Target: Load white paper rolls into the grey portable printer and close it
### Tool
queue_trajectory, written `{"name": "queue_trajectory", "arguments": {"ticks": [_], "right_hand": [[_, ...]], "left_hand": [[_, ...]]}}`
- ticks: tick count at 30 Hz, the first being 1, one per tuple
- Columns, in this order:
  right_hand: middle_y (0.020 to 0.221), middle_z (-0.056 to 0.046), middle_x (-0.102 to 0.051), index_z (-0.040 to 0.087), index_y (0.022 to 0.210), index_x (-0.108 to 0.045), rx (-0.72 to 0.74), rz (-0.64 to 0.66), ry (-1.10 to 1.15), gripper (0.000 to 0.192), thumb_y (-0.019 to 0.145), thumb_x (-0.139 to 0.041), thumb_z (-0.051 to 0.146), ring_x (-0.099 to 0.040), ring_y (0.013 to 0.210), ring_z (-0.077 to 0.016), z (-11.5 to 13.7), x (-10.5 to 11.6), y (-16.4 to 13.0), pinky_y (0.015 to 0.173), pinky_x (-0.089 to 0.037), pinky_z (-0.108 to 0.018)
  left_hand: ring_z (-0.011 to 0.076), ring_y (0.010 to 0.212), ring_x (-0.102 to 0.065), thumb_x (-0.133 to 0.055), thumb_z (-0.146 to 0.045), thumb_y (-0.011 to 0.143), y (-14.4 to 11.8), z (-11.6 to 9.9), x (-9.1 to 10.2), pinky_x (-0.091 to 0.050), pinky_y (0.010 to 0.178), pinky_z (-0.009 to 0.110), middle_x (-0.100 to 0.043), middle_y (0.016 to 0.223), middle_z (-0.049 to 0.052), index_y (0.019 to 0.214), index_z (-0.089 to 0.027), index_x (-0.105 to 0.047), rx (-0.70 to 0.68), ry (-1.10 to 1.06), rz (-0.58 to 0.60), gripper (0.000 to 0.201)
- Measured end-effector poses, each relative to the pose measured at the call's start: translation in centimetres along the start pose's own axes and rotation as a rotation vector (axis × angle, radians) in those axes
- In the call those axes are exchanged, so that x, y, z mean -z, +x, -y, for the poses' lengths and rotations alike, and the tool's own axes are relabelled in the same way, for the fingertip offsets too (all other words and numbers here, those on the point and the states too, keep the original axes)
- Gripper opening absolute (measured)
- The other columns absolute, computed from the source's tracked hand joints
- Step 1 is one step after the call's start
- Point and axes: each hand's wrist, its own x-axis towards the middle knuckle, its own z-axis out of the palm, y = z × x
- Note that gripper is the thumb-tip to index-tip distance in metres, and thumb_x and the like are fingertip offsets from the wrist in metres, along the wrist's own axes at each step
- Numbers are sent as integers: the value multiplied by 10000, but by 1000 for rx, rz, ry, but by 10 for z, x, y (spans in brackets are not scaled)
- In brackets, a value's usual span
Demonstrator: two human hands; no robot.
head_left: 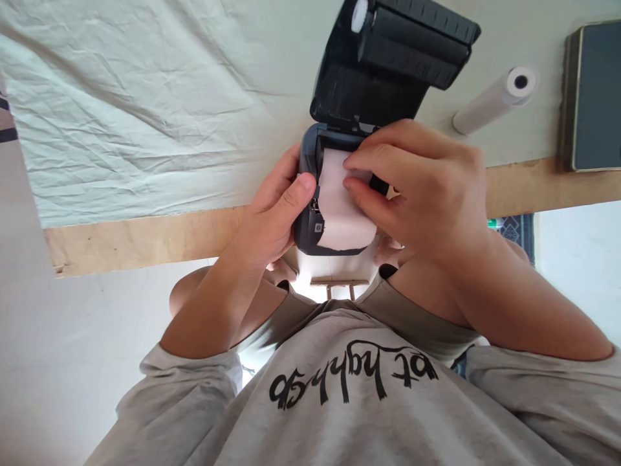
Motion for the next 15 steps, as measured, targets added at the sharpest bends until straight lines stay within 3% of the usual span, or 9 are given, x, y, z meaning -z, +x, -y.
{"name": "queue_trajectory", "arguments": {"ticks": [3, 6, 8, 12, 15], "right_hand": [[997, 22, -713, 248, 864, -659, 8, 72, -73, 157, 885, -521, 319, -614, 686, -152, 0, 4, -1, 547, -350, -312], [782, 29, -680, 254, 883, -620, 24, 133, -122, 101, 841, -559, 322, -504, 556, -126, -2, 6, 0, 489, -255, -286], [701, 34, -638, 261, 946, -597, -3, 166, -77, 171, 779, -604, 294, -469, 519, -126, -2, 6, 1, 475, -264, -276], [743, 47, -660, 247, 958, -579, -63, 116, 137, 297, 681, -683, 224, -500, 484, -103, 0, 13, 0, 492, -361, -287], [841, 44, -686, 245, 984, -584, -93, 129, 472, 357, 659, -726, 207, -503, 443, -65, -5, 22, -3, 442, -388, -271]], "left_hand": [[300, 1207, -627, -611, -514, 846, 1, 0, 1, -628, 871, 381, -700, 951, 49, 1079, -205, -627, 28, -38, -7, 388], [298, 1201, -628, -624, -483, 844, 1, 1, 2, -621, 878, 377, -700, 974, 53, 1073, -200, -631, 39, -40, 14, 364], [282, 1163, -648, -607, -489, 854, 1, 3, 2, -621, 856, 360, -699, 981, 47, 1075, -206, -638, 1, -17, 38, 360], [222, 1040, -690, -597, -480, 866, 1, 5, 1, -615, 777, 302, -689, 1038, 27, 1159, -234, -604, -89, -24, 44, 383], [215, 1030, -688, -599, -488, 866, 1, 3, -2, -613, 778, 312, -691, 1008, 20, 1146, -240, -590, -55, -74, -10, 375]]}}
